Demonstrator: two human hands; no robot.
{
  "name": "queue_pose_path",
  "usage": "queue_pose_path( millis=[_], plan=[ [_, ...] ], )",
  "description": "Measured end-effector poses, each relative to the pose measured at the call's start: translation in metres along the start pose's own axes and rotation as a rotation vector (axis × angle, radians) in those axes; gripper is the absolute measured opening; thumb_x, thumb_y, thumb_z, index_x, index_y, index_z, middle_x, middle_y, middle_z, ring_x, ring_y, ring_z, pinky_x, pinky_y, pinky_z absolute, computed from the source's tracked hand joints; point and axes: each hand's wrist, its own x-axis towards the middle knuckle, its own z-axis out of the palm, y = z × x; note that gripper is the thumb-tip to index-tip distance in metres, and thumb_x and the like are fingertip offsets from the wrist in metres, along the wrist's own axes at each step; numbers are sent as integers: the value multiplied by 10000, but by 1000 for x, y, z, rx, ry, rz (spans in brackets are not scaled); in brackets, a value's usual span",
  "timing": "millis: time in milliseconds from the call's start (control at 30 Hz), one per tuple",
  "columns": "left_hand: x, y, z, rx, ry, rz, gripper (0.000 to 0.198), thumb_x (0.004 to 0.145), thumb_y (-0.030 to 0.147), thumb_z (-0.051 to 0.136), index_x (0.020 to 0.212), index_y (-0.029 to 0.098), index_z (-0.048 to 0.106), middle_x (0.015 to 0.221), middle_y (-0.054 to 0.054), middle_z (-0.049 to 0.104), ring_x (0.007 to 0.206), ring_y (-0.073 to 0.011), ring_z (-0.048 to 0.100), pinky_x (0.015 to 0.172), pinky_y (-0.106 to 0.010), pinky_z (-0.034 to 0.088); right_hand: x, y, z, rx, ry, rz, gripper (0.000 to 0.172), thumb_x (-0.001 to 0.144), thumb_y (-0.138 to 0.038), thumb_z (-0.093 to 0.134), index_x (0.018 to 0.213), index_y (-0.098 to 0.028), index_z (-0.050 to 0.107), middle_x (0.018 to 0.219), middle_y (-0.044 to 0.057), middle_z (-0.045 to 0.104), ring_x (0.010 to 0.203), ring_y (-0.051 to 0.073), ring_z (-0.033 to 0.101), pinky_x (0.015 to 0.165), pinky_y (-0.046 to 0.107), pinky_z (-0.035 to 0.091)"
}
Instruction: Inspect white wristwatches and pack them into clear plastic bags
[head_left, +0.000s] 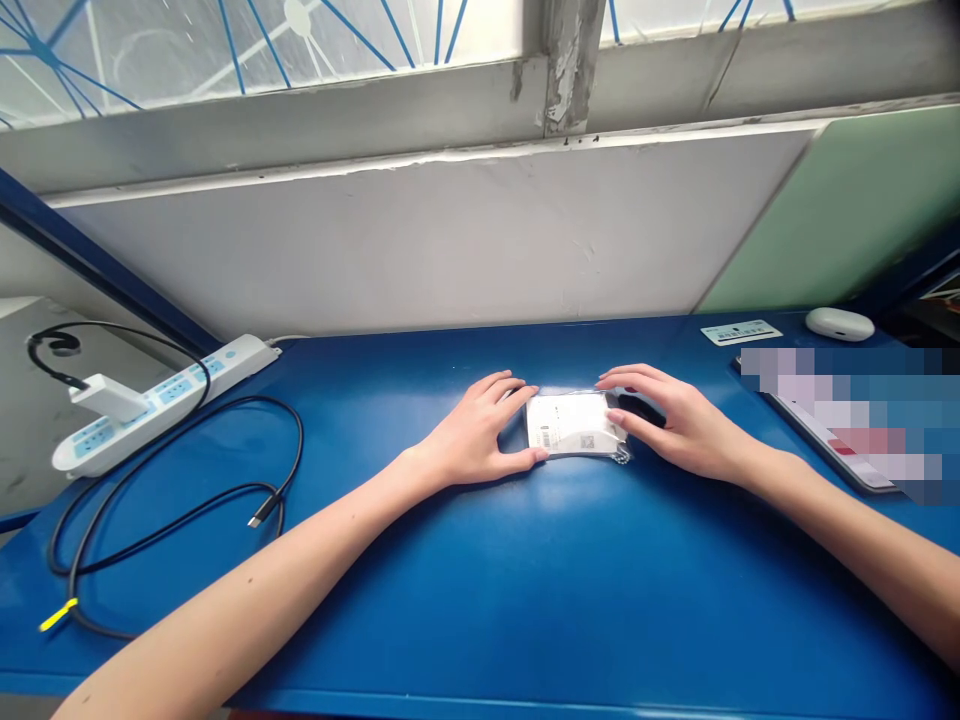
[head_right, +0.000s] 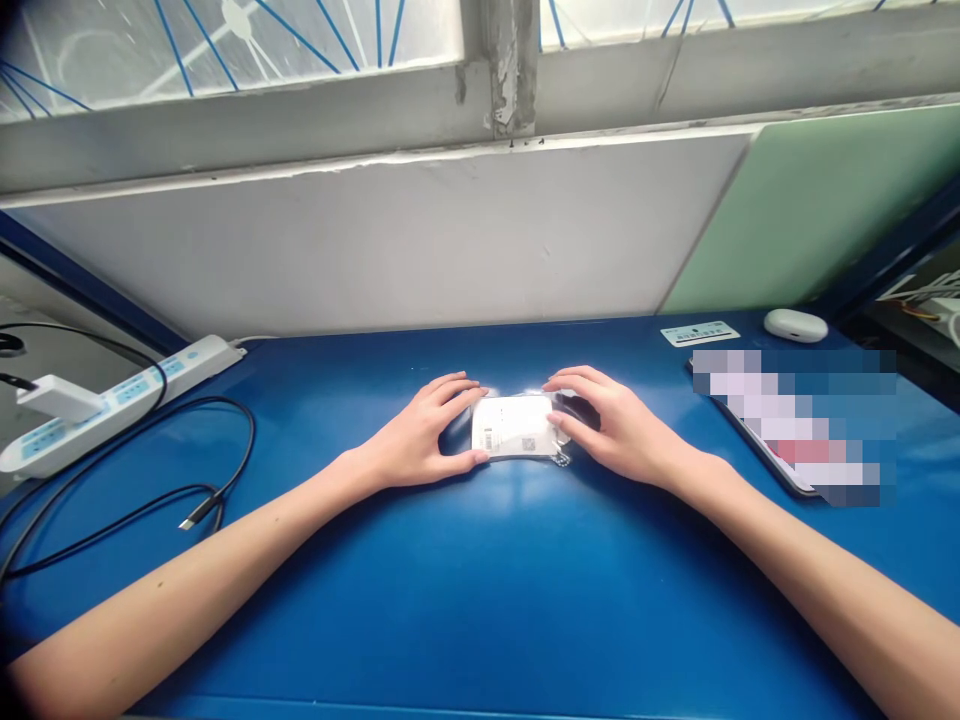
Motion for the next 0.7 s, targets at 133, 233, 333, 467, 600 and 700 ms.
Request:
queue_pose_path(
  millis=[133, 233, 333, 467, 600, 700],
  plan=[
    [1, 1, 0, 25, -14, -19, 745, 852, 564, 648, 1434, 128, 484, 1479, -196, 476, 1453, -401, 299, 1165, -565, 322, -2, 9, -8, -106, -124, -84, 570, 889, -491, 626, 1394, -243, 535, 1464, 144, 513, 1329, 348, 509, 1088, 519, 454],
    [1, 2, -1, 10, -7, -22, 750, 841, 557, 663, 1441, 150, 474, 1482, -185, 478, 1456, -400, 300, 1167, -569, 318, -3, 15, -10, -94, -156, -132, 633, 857, -495, 665, 1425, -258, 520, 1479, 143, 507, 1333, 364, 508, 1079, 532, 464],
    [1, 2, -1, -7, -3, -13, 757, 827, 551, 685, 1435, 152, 474, 1480, -184, 481, 1456, -402, 300, 1170, -574, 314, -2, 17, -9, -79, -162, -141, 632, 848, -495, 674, 1421, -269, 536, 1472, 137, 521, 1322, 365, 523, 1066, 535, 477],
    [1, 1, 0, -3, -8, -20, 740, 829, 558, 684, 1411, 142, 495, 1477, -189, 483, 1453, -401, 310, 1174, -568, 313, -2, 16, -6, -91, -179, -112, 620, 861, -498, 660, 1420, -257, 546, 1472, 139, 524, 1337, 362, 506, 1088, 539, 455],
    [1, 1, 1, -4, -4, -28, 730, 830, 561, 684, 1401, 143, 503, 1478, -188, 482, 1453, -394, 313, 1172, -562, 320, -2, 17, -7, -96, -191, -101, 616, 865, -499, 658, 1421, -258, 549, 1475, 136, 524, 1349, 362, 495, 1095, 547, 444],
    [1, 1, 1, 6, -12, -32, 736, 832, 550, 686, 1403, 125, 499, 1480, -196, 478, 1451, -389, 318, 1177, -553, 315, -2, 18, -8, -91, -164, -129, 594, 856, -478, 677, 1401, -266, 569, 1490, 128, 502, 1339, 350, 508, 1080, 530, 465]
  ],
)
